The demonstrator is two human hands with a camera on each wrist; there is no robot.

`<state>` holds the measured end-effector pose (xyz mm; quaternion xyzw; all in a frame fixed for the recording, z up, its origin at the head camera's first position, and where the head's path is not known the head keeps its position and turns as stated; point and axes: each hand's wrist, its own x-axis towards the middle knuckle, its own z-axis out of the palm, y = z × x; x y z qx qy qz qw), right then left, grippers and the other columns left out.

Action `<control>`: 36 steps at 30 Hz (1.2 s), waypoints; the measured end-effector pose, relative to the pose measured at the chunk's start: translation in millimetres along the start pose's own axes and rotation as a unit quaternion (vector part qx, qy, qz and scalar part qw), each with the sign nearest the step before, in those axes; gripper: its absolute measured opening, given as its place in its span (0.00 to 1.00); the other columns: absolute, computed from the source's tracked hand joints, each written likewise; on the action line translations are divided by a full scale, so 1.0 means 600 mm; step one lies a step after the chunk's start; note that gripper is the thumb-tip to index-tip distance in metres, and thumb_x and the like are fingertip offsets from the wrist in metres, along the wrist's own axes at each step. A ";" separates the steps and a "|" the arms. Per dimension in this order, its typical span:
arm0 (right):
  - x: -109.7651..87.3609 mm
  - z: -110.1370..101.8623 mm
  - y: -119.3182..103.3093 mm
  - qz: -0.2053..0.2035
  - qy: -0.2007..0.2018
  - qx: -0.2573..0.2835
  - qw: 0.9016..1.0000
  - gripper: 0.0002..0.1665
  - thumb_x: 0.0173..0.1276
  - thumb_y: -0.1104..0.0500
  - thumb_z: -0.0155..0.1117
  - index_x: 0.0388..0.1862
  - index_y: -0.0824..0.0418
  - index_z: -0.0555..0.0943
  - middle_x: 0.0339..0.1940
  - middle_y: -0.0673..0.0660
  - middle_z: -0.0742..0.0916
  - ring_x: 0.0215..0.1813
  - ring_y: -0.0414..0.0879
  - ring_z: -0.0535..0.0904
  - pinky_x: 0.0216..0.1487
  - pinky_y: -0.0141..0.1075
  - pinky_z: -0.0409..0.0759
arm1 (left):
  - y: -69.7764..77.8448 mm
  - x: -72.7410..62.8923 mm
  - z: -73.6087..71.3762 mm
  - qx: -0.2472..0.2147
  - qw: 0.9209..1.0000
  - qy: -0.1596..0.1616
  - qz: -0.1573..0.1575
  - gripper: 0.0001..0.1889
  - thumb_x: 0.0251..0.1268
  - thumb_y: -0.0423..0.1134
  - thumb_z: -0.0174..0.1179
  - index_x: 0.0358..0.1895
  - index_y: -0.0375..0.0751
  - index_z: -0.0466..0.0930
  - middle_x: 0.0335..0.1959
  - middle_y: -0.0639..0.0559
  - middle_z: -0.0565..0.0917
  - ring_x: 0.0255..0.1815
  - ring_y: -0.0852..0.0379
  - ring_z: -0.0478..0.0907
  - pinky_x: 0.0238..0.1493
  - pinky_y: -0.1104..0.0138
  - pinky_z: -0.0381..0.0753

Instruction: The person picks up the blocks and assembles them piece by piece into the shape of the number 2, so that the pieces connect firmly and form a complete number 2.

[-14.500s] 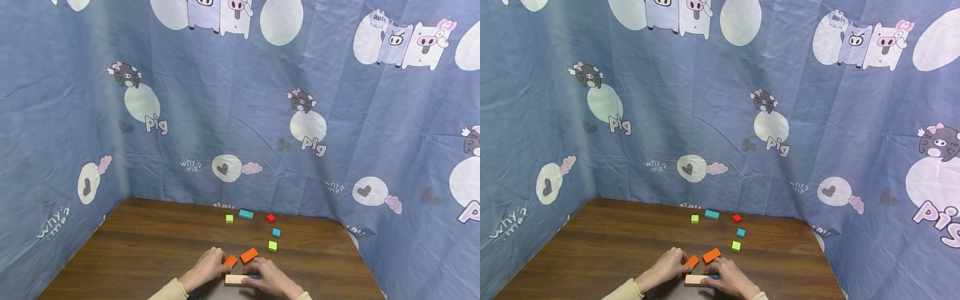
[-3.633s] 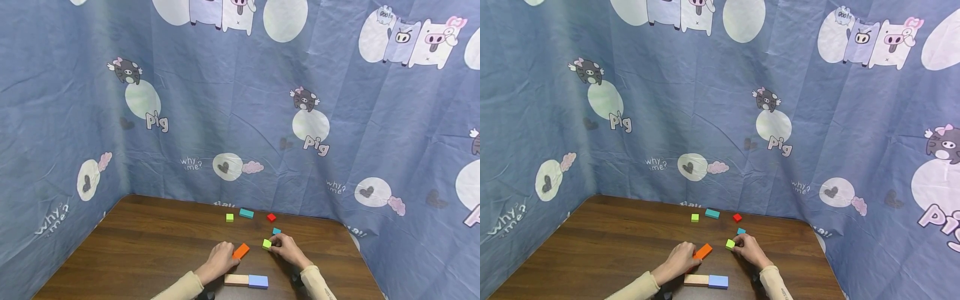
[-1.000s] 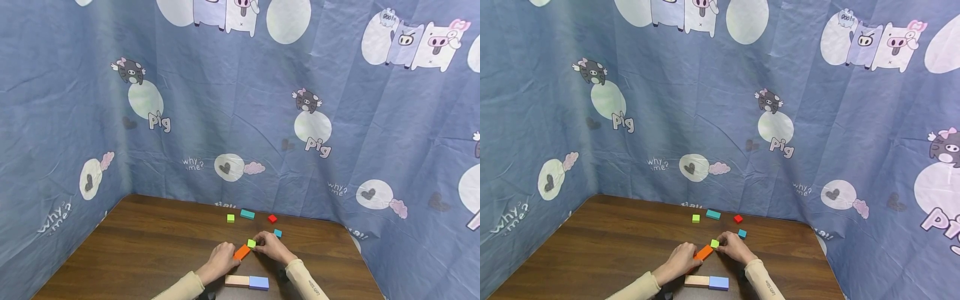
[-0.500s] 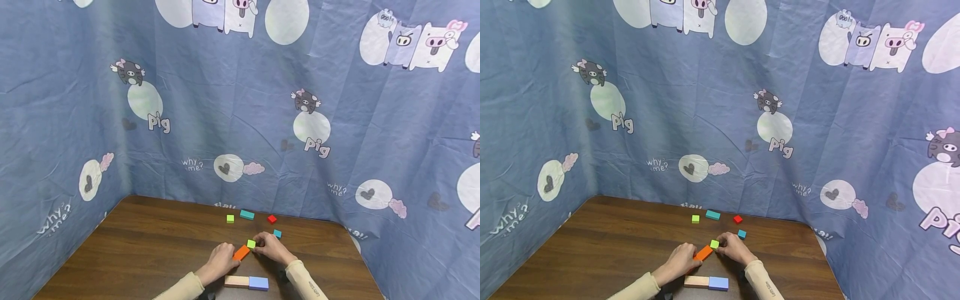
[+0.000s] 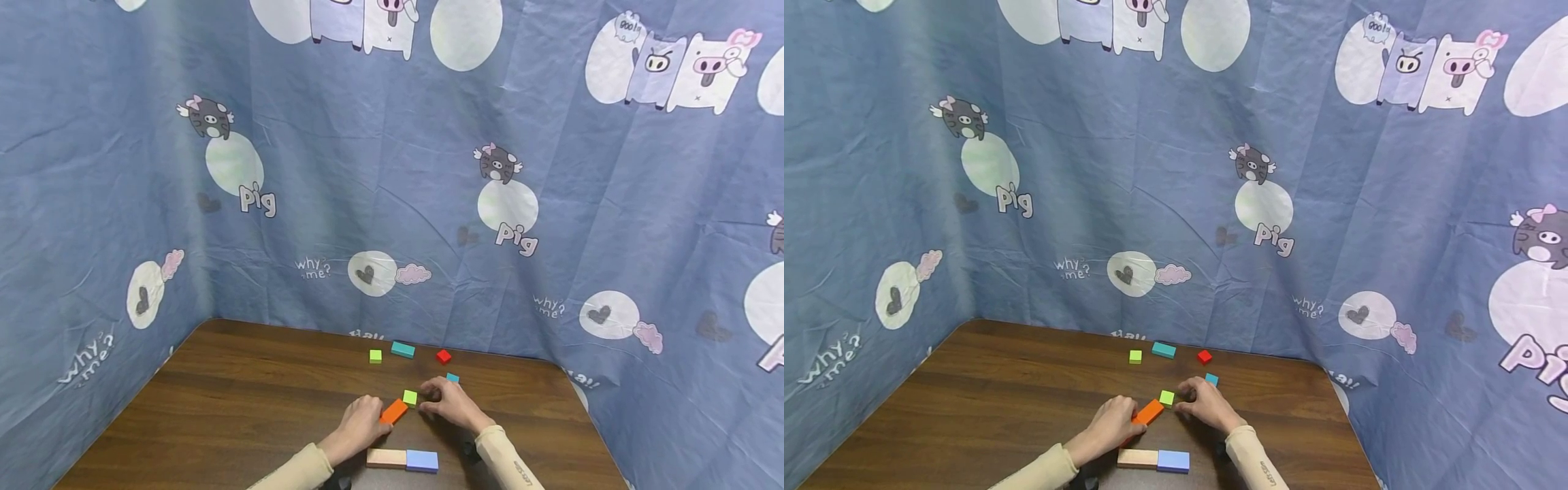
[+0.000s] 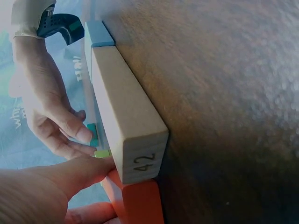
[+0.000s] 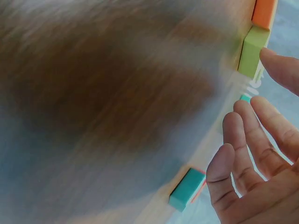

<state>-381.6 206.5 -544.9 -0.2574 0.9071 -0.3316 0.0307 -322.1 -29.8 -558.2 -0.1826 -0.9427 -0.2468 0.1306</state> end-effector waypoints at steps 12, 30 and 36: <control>-0.029 -0.025 0.024 0.001 0.051 -0.003 0.999 0.20 0.60 0.57 0.71 0.50 0.63 0.80 0.45 0.56 0.87 0.42 0.46 0.81 0.41 0.33 0.76 | 0.001 0.002 0.000 -0.003 1.000 -0.009 -0.008 0.17 0.44 0.43 0.73 0.14 0.45 0.73 0.13 0.61 0.64 0.17 0.65 0.55 0.17 0.71 0.55; -0.050 -0.056 0.074 0.054 0.158 0.001 0.986 0.20 0.55 0.63 0.73 0.47 0.62 0.81 0.43 0.57 0.84 0.45 0.52 0.82 0.47 0.41 0.78 | -0.001 0.001 0.000 -0.003 1.000 -0.001 -0.001 0.18 0.43 0.43 0.73 0.13 0.46 0.71 0.13 0.61 0.63 0.17 0.65 0.55 0.17 0.71 0.55; -0.047 -0.066 0.080 0.067 0.177 -0.011 0.982 0.22 0.55 0.63 0.73 0.50 0.63 0.81 0.45 0.57 0.83 0.46 0.51 0.81 0.47 0.44 0.78 | 0.000 0.001 0.002 -0.002 1.000 -0.003 -0.005 0.18 0.43 0.43 0.73 0.13 0.46 0.71 0.13 0.61 0.63 0.17 0.65 0.55 0.17 0.71 0.55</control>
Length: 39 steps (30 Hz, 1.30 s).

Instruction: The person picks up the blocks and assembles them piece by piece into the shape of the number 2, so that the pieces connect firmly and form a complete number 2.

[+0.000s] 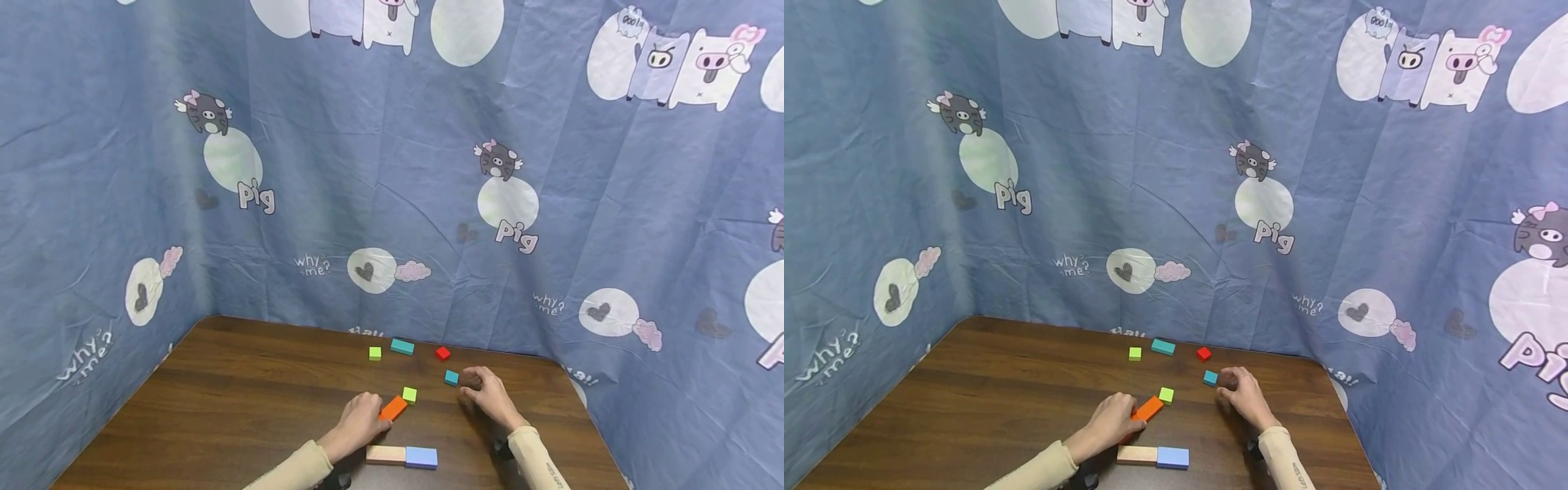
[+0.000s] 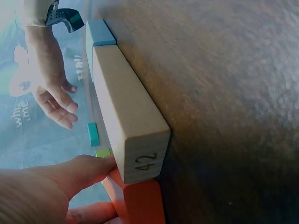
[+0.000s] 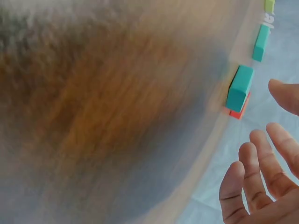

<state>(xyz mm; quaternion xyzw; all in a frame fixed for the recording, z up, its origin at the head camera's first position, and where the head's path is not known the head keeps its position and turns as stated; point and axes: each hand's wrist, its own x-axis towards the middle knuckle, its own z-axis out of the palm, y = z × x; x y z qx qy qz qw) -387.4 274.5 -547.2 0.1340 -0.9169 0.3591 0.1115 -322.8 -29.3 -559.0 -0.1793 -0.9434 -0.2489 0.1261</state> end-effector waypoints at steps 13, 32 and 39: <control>0.018 0.009 0.005 0.017 0.000 0.006 1.000 0.23 0.55 0.61 0.73 0.50 0.64 0.80 0.47 0.60 0.83 0.46 0.53 0.81 0.48 0.46 0.78 | 0.003 0.003 -0.004 0.002 1.000 -0.006 -0.001 0.18 0.45 0.44 0.74 0.14 0.45 0.72 0.13 0.61 0.62 0.17 0.65 0.55 0.18 0.71 0.54; 0.036 0.026 0.016 0.026 -0.033 0.019 0.999 0.20 0.55 0.65 0.72 0.47 0.67 0.81 0.39 0.58 0.86 0.40 0.48 0.82 0.42 0.37 0.79 | 0.003 0.003 -0.005 0.000 1.000 -0.005 -0.003 0.17 0.45 0.43 0.74 0.14 0.45 0.72 0.12 0.61 0.63 0.17 0.65 0.55 0.18 0.71 0.54; 0.036 0.032 0.012 0.037 -0.039 0.035 0.998 0.17 0.55 0.68 0.71 0.44 0.68 0.81 0.36 0.58 0.87 0.36 0.45 0.80 0.35 0.32 0.76 | 0.003 -0.002 -0.007 0.008 1.000 0.004 0.005 0.20 0.43 0.43 0.73 0.12 0.46 0.68 0.13 0.61 0.61 0.17 0.65 0.54 0.18 0.70 0.54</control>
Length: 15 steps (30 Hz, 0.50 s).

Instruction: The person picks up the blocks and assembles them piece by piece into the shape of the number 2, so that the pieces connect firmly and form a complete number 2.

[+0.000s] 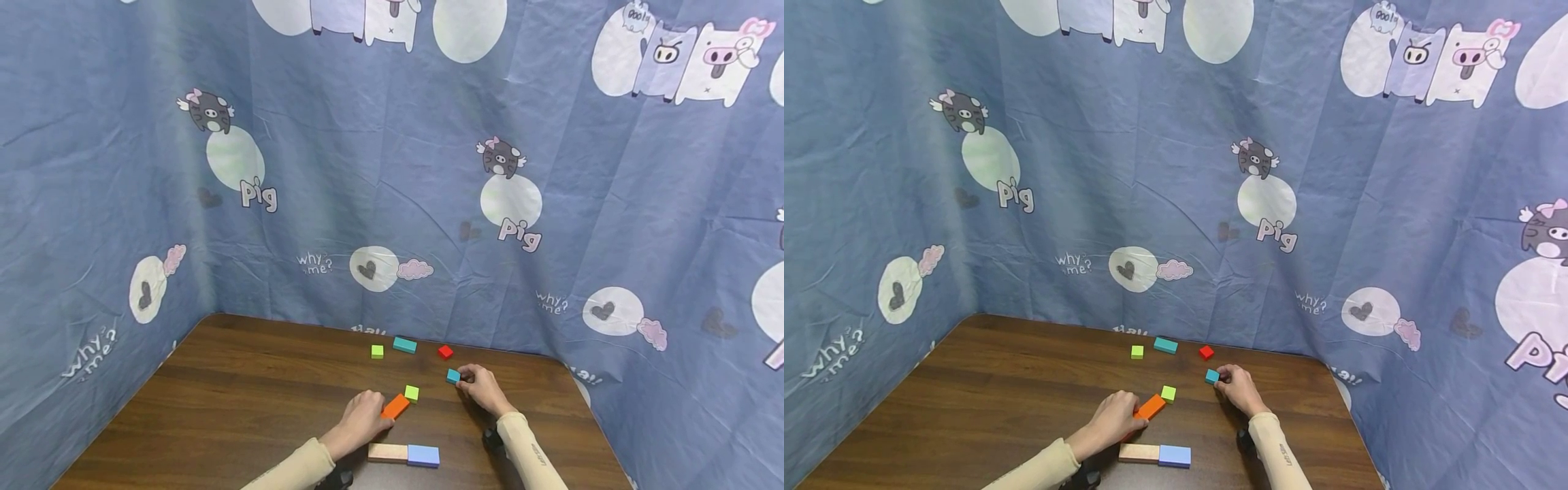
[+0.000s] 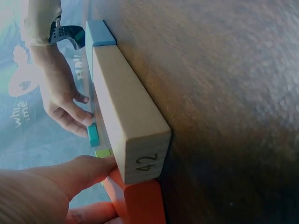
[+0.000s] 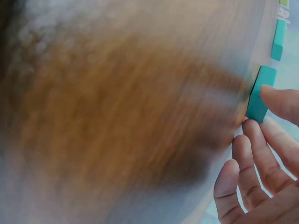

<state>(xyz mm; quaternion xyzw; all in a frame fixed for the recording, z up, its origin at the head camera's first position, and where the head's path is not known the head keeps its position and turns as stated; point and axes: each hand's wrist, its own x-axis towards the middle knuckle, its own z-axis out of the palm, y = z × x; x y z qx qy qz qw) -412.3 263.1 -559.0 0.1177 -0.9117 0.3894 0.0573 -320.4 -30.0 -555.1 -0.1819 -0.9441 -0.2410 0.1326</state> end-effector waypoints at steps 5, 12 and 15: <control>0.000 0.002 -0.001 0.001 0.006 -0.011 1.000 0.16 0.55 0.68 0.71 0.43 0.67 0.82 0.36 0.58 0.87 0.36 0.45 0.81 0.36 0.32 0.77 | 0.000 0.000 0.000 0.001 1.000 0.002 0.002 0.19 0.43 0.43 0.73 0.12 0.46 0.69 0.13 0.61 0.61 0.17 0.65 0.54 0.18 0.71 0.54; -0.001 0.003 -0.004 -0.001 0.004 -0.004 1.000 0.15 0.55 0.68 0.71 0.42 0.67 0.81 0.36 0.58 0.87 0.37 0.47 0.82 0.36 0.33 0.77 | 0.001 0.001 0.000 -0.006 1.000 -0.005 -0.004 0.18 0.45 0.43 0.74 0.13 0.45 0.72 0.12 0.61 0.62 0.17 0.65 0.54 0.18 0.71 0.53; -0.002 0.003 -0.003 -0.005 0.003 -0.009 1.000 0.15 0.55 0.68 0.71 0.42 0.67 0.81 0.36 0.58 0.87 0.37 0.46 0.82 0.37 0.33 0.78 | 0.002 0.001 0.000 -0.006 1.000 -0.009 -0.007 0.18 0.45 0.43 0.74 0.14 0.45 0.72 0.12 0.61 0.62 0.17 0.65 0.54 0.18 0.71 0.54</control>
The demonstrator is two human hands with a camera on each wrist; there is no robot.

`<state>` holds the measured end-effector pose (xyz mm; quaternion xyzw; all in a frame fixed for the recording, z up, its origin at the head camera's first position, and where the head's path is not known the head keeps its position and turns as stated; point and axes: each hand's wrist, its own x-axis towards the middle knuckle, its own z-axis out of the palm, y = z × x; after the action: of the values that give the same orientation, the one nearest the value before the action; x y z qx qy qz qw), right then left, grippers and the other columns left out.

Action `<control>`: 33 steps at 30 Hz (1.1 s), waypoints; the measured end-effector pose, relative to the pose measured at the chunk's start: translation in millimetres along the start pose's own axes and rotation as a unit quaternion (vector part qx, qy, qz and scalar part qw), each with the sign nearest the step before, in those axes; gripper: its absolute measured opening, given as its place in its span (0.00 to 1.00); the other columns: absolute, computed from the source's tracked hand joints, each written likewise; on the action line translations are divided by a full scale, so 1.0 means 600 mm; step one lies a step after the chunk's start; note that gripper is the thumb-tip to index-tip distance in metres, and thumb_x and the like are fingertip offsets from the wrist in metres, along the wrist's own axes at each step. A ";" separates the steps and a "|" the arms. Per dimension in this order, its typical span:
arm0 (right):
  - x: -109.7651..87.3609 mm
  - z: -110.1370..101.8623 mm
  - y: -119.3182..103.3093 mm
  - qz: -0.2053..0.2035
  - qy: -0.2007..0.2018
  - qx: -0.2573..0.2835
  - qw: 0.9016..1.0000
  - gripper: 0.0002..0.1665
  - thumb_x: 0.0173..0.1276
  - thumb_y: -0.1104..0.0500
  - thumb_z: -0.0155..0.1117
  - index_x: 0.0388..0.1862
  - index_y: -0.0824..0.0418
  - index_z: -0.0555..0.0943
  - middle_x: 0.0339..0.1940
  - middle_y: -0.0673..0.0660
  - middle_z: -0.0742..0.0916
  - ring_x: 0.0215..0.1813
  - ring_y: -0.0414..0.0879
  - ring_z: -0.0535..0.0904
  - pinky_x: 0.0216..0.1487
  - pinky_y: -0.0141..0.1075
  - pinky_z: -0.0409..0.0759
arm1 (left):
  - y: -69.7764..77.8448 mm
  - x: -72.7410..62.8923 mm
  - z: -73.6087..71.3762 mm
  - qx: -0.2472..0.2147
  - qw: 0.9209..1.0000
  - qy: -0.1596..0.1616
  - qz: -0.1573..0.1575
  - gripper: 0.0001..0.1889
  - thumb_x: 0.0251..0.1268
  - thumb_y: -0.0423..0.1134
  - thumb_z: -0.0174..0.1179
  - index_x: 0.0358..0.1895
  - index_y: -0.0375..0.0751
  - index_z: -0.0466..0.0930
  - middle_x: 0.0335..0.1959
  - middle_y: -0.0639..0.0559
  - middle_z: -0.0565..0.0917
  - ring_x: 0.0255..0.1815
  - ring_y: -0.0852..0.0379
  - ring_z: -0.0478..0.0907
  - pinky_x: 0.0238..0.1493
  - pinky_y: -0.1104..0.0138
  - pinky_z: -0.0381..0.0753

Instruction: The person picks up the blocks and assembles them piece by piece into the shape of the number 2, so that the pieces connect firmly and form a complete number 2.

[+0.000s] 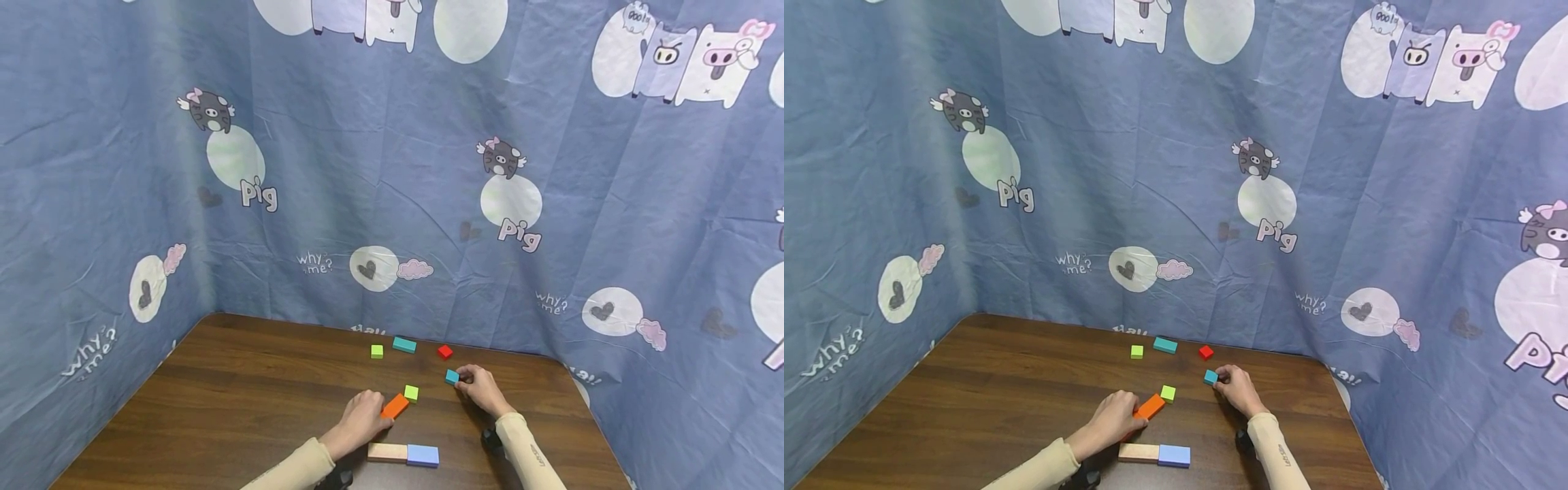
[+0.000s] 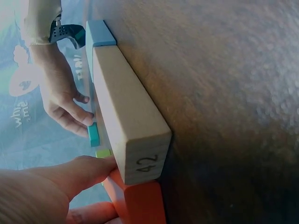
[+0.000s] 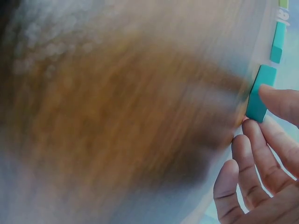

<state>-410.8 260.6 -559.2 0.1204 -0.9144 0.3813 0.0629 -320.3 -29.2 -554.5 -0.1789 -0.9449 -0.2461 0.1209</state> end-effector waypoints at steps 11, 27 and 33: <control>-0.009 0.000 -0.001 0.013 -0.005 0.008 1.000 0.15 0.55 0.69 0.70 0.42 0.67 0.81 0.36 0.59 0.86 0.37 0.46 0.81 0.35 0.32 0.76 | 0.001 -0.004 0.005 -0.005 1.000 -0.006 0.000 0.18 0.45 0.43 0.74 0.13 0.45 0.71 0.13 0.61 0.61 0.17 0.65 0.54 0.18 0.71 0.54; -0.001 -0.001 -0.005 0.018 -0.014 0.003 1.000 0.13 0.55 0.65 0.72 0.40 0.67 0.82 0.32 0.56 0.86 0.30 0.41 0.78 0.31 0.32 0.75 | 0.002 -0.003 0.000 -0.002 1.000 -0.002 0.003 0.18 0.44 0.42 0.74 0.14 0.44 0.72 0.13 0.60 0.63 0.18 0.64 0.55 0.18 0.70 0.55; 0.005 -0.002 -0.014 0.027 -0.021 0.005 0.999 0.12 0.55 0.65 0.71 0.39 0.68 0.82 0.30 0.55 0.85 0.28 0.41 0.77 0.29 0.32 0.75 | 0.000 0.000 -0.002 0.001 1.000 0.006 0.004 0.16 0.43 0.42 0.74 0.15 0.43 0.74 0.13 0.59 0.66 0.18 0.64 0.57 0.19 0.70 0.57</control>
<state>-411.5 255.5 -552.1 0.1034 -0.9165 0.3851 0.0330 -320.5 -29.7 -553.7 -0.1813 -0.9437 -0.2457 0.1274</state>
